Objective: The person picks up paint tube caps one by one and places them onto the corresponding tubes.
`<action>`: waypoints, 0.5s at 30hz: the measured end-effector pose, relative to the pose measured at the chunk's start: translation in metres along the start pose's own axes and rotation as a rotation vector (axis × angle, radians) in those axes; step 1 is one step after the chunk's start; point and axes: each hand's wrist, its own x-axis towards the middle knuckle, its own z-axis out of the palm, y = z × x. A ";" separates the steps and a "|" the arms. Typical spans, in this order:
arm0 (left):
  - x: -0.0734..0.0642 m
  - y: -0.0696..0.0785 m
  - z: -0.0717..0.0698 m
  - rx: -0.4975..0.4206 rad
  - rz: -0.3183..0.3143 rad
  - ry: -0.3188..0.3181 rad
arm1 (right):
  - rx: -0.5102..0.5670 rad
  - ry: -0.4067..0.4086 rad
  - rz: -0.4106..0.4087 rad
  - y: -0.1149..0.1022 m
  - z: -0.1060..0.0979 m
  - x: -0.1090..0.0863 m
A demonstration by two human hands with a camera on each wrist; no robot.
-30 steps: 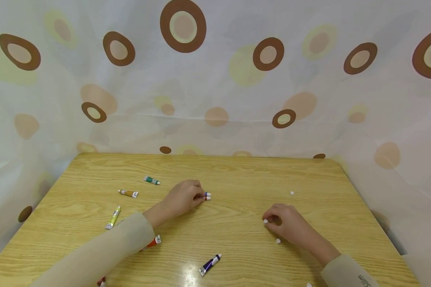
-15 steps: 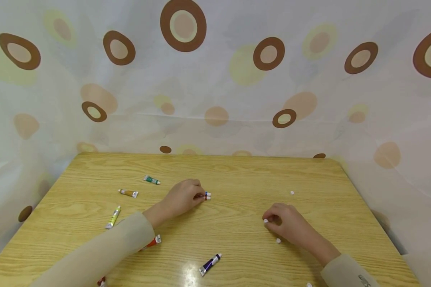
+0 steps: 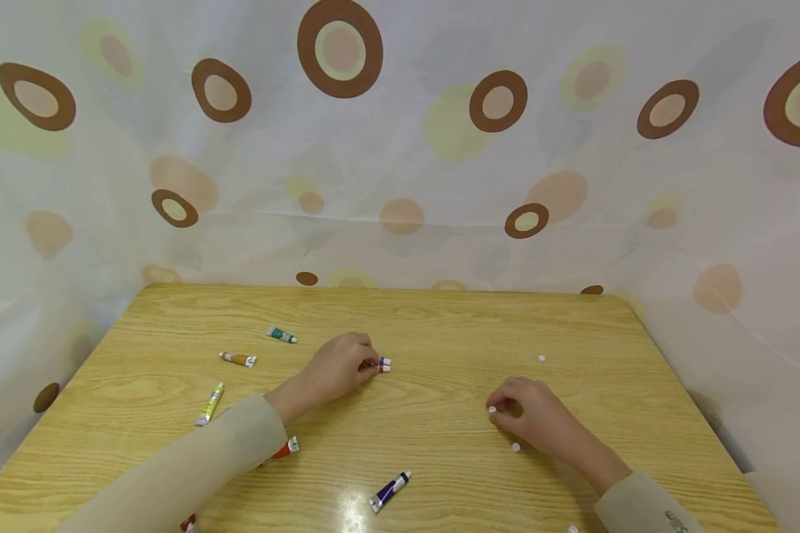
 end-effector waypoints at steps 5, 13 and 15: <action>0.000 0.000 0.000 0.011 0.003 0.004 | -0.003 0.006 -0.002 0.000 0.000 0.000; 0.001 -0.001 0.003 0.026 0.005 0.014 | 0.005 0.017 -0.033 -0.002 -0.001 0.000; 0.001 -0.001 0.003 0.022 0.003 0.014 | 0.005 0.014 -0.027 -0.003 -0.002 0.000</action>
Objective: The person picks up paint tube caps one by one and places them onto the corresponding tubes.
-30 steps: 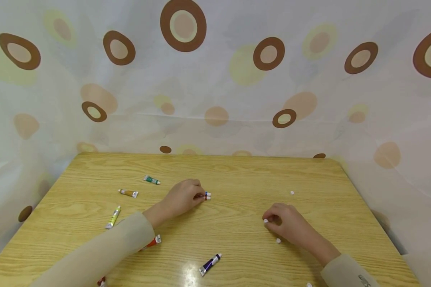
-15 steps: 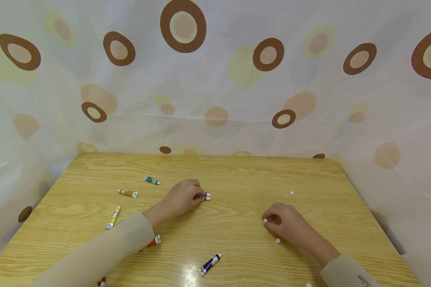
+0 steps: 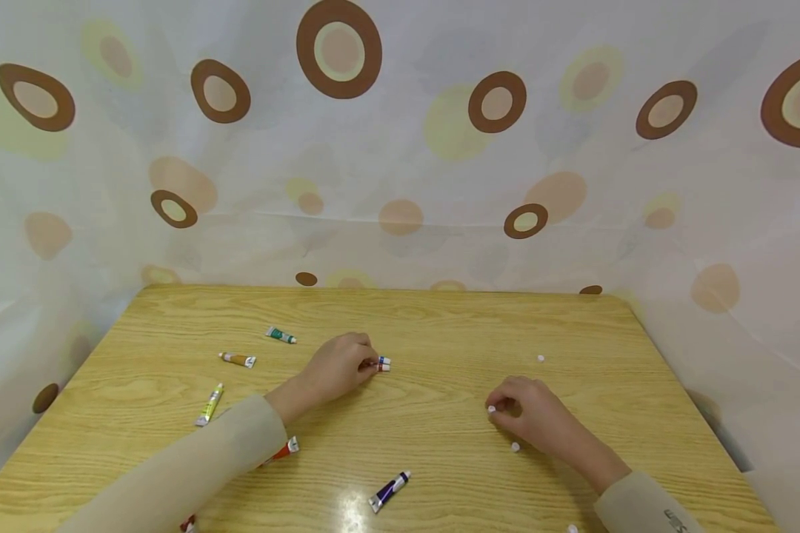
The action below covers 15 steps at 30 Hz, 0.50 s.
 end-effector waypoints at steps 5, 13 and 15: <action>0.000 0.001 -0.001 -0.012 -0.006 -0.002 | 0.008 -0.005 0.028 -0.002 -0.002 0.000; -0.002 0.000 -0.005 -0.010 -0.012 0.008 | -0.031 0.068 0.032 -0.007 -0.002 0.001; -0.003 0.000 -0.007 -0.002 -0.008 0.011 | -0.038 0.083 0.027 -0.008 -0.003 0.001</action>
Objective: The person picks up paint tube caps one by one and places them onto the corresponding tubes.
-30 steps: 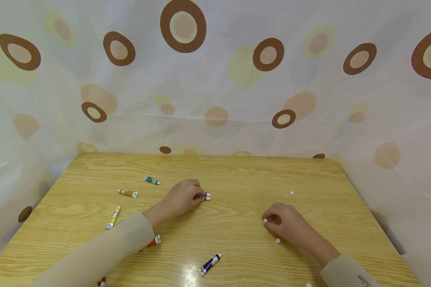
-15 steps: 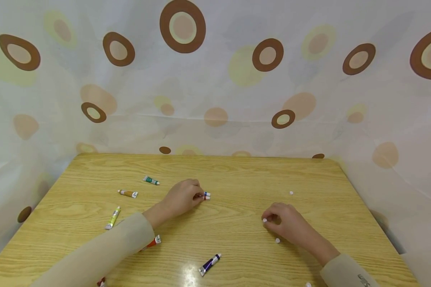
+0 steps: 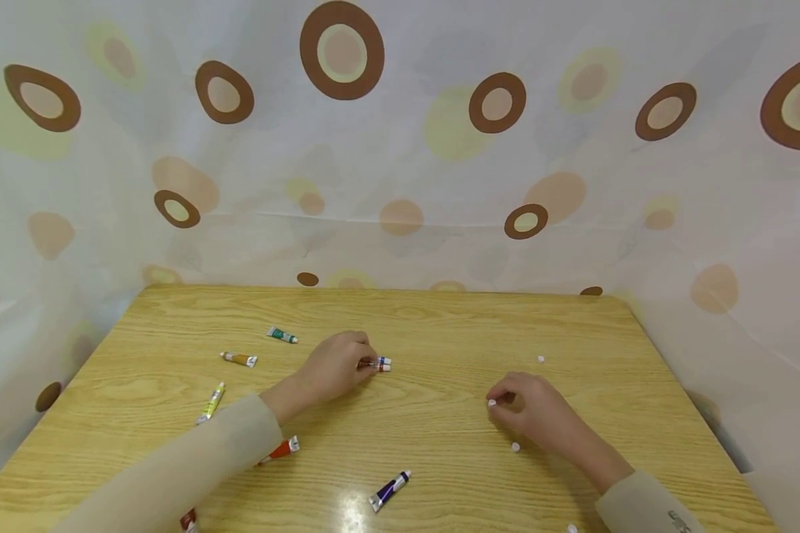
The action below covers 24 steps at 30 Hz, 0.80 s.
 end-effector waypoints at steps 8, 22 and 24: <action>-0.005 0.010 -0.010 -0.029 0.062 -0.004 | -0.029 -0.002 0.064 -0.007 -0.002 0.002; -0.017 0.041 -0.017 -0.014 0.126 -0.090 | -0.027 0.080 0.016 -0.011 0.000 0.001; -0.018 0.045 -0.017 -0.016 0.133 -0.102 | -0.020 0.101 -0.010 -0.010 0.001 0.000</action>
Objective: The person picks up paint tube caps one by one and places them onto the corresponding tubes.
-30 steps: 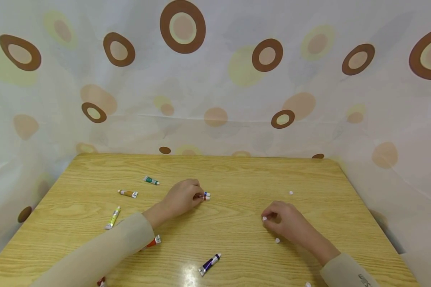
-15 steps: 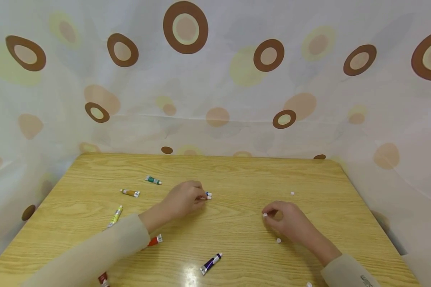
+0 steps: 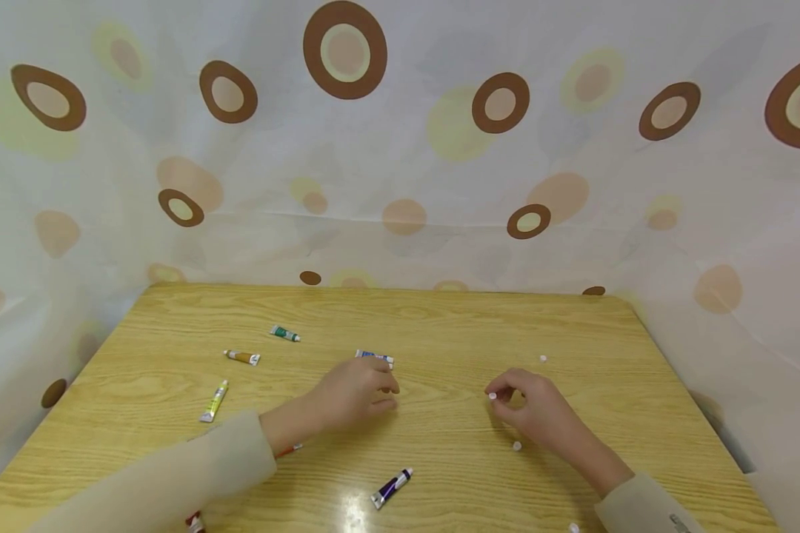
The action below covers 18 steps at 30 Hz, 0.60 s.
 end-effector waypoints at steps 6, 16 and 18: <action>-0.003 0.011 0.003 -0.049 0.010 -0.060 | 0.025 0.042 -0.044 0.002 0.001 -0.002; -0.014 0.030 0.006 -0.107 0.089 -0.104 | 0.041 0.056 -0.053 0.005 0.003 -0.005; -0.016 0.033 0.007 -0.128 0.097 -0.117 | 0.040 0.056 -0.047 0.005 0.002 -0.006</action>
